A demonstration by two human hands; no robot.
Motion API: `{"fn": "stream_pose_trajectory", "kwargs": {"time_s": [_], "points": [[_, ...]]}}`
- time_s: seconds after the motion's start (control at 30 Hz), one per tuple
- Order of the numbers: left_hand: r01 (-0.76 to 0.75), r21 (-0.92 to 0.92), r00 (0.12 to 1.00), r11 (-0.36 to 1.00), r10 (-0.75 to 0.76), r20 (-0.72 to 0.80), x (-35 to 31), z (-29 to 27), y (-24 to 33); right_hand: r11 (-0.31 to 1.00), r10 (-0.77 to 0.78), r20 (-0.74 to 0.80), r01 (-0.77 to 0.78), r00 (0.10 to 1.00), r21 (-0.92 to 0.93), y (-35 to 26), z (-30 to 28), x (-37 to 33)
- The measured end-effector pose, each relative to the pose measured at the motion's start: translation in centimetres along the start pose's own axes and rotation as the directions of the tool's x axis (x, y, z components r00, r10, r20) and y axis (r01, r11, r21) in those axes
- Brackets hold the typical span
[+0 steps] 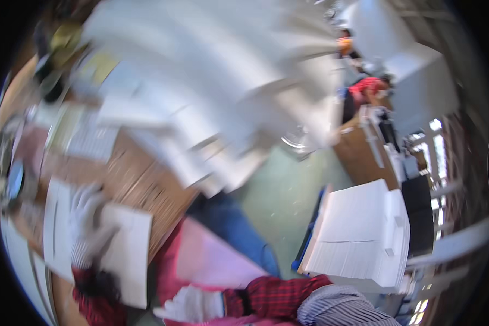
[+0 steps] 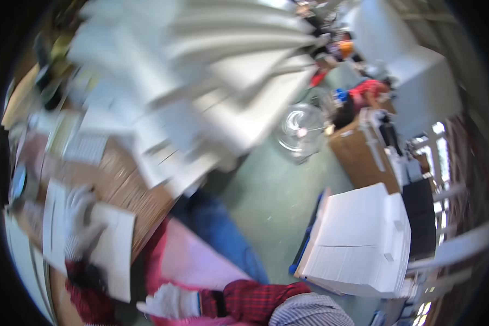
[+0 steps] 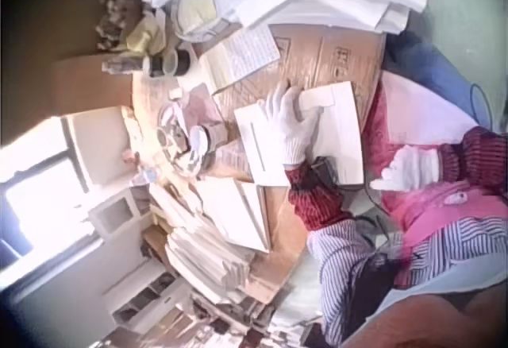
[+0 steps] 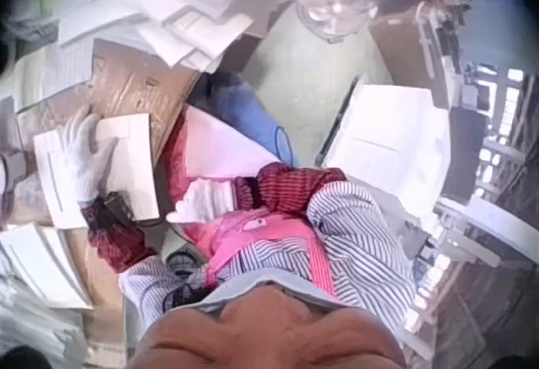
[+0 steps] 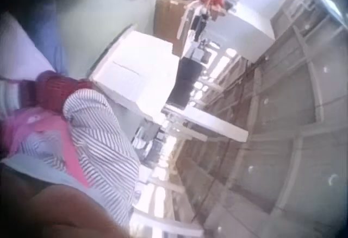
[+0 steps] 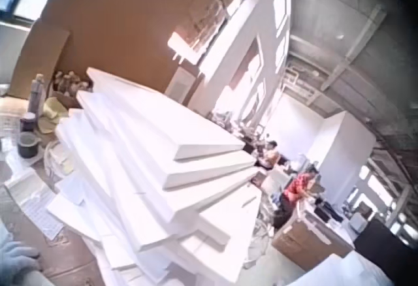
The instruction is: Using a scraper or putty knife to clean or smooth the edges and corners of a white wooden cabinet door panel.
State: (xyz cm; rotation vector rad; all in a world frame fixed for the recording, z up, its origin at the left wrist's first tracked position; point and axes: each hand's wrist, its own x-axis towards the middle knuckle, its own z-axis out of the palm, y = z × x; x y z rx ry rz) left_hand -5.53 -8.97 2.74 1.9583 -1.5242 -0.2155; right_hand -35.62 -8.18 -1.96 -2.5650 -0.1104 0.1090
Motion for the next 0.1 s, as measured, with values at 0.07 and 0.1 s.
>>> {"fn": "stream_pose_trajectory", "kwargs": {"time_s": [0.07,0.1], "points": [[-0.120,0.074,0.993,0.990,0.121,-0.011,-0.5,0.7,-2.7,0.993,0.108,-0.006,-0.107,0.994,0.045,2.4,-2.4,-1.8],[-0.173,0.086,0.983,0.981,0.177,-0.044,2.1,0.4,-1.5,0.963,0.237,0.190,-0.256,0.953,0.084,4.3,-2.3,-2.0]]}}
